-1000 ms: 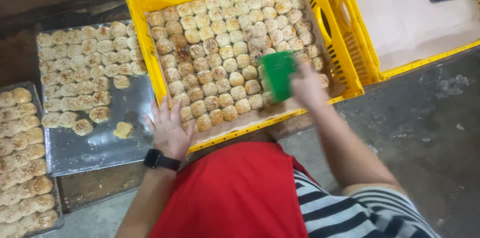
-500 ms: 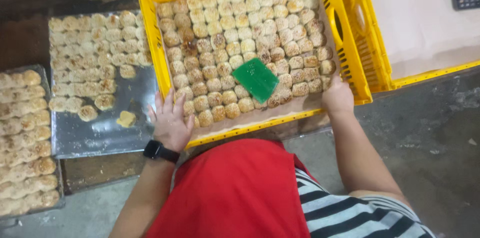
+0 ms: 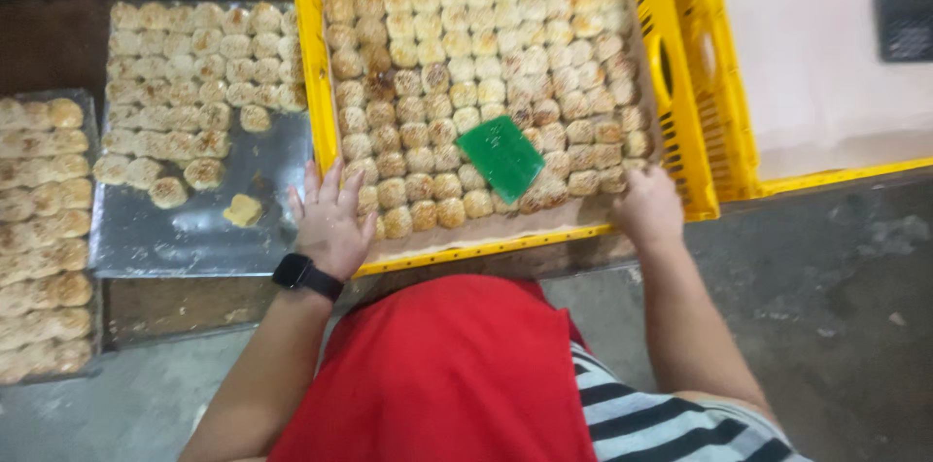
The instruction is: The person organizes and packs small round pastries from metal trays into a yellow plastic crate using a green scraper tool and by hand.
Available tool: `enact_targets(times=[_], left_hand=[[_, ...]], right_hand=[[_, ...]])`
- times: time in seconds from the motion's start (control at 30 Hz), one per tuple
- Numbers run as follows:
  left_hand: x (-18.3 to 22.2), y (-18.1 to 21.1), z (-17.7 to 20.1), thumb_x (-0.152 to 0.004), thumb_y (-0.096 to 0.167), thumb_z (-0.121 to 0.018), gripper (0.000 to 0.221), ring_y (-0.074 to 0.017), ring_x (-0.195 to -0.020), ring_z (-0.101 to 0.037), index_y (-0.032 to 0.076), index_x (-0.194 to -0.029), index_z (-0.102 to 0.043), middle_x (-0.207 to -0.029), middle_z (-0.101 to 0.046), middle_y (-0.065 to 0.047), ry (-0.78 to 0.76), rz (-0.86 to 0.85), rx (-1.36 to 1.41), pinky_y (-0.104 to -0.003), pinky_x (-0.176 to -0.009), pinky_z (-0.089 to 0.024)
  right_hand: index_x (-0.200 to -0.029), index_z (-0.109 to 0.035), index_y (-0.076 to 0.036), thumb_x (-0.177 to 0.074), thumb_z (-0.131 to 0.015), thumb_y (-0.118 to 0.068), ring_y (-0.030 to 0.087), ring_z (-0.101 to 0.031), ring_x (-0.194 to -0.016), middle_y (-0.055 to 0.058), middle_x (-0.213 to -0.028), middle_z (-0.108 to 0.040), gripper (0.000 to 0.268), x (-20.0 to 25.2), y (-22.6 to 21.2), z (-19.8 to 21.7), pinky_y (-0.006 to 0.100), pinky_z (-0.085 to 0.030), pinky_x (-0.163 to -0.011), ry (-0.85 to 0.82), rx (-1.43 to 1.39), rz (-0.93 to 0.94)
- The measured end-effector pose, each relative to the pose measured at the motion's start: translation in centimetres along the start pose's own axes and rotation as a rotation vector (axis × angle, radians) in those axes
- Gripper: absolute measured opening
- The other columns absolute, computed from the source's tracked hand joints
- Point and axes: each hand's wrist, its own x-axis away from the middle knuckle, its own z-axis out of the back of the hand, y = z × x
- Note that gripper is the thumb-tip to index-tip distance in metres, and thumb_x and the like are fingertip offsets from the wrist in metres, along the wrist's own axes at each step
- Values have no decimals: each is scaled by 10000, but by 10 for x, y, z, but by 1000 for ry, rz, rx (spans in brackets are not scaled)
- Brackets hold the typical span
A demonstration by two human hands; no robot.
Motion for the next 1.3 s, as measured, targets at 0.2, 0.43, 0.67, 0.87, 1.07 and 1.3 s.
enact_targets(times=[0.2, 0.43, 0.67, 0.87, 1.07, 1.3], left_hand=[[5, -2, -2, -832, 365, -704, 704, -459, -1521, -205, 159, -1477, -510, -1606, -368, -160, 4, -15, 6, -697, -1181, -142], [6, -6, 0, -805, 371, -711, 730, -441, -1517, -199, 166, -1473, -501, -1612, -360, -146, 2, -65, 9, -701, -1169, -150], [12, -14, -11, -835, 362, -707, 712, -471, -1505, -212, 133, -1478, -507, -1606, -375, -170, 22, -91, 24, -725, -1149, -160], [21, -21, -12, -894, 380, -706, 721, -454, -1537, -206, 120, -1525, -474, -1606, -379, -188, 129, -95, 197, -699, -1203, -141], [54, -55, 11, -876, 385, -718, 743, -445, -1549, -162, 99, -1515, -471, -1622, -345, -226, 92, 2, 254, -650, -1228, -89], [106, -92, 30, -858, 359, -743, 777, -460, -1562, -198, 86, -1525, -454, -1628, -359, -206, 192, 125, 247, -627, -1250, -131]], right_hand=[[-1044, -756, -148, -895, -685, -313, 363, -683, -1052, 158, -1114, -703, 234, 7, 5, -16, 497, -553, -924, -291, 54, -106], [-1062, -754, -138, -813, -687, -234, 393, -669, -1014, 155, -1104, -695, 275, 22, 0, -23, 499, -545, -871, -131, -75, -15], [-1205, -728, -163, -989, -605, -281, 328, -657, -1196, 122, -1236, -690, 275, 33, -9, -22, 446, -532, -1052, -180, 50, 4], [-1441, -563, -144, -897, -626, -235, 403, -446, -1357, 170, -1585, -431, 555, 17, -6, -28, 511, -331, -1119, -234, -55, -107], [-1439, -587, -110, -875, -628, -185, 367, -504, -1391, 194, -1536, -509, 571, 34, -32, -29, 454, -392, -1164, -128, -14, 134], [-1332, -663, -133, -862, -616, -118, 399, -589, -1264, 180, -1492, -549, 472, 39, -77, -14, 480, -482, -1052, -248, -129, 153]])
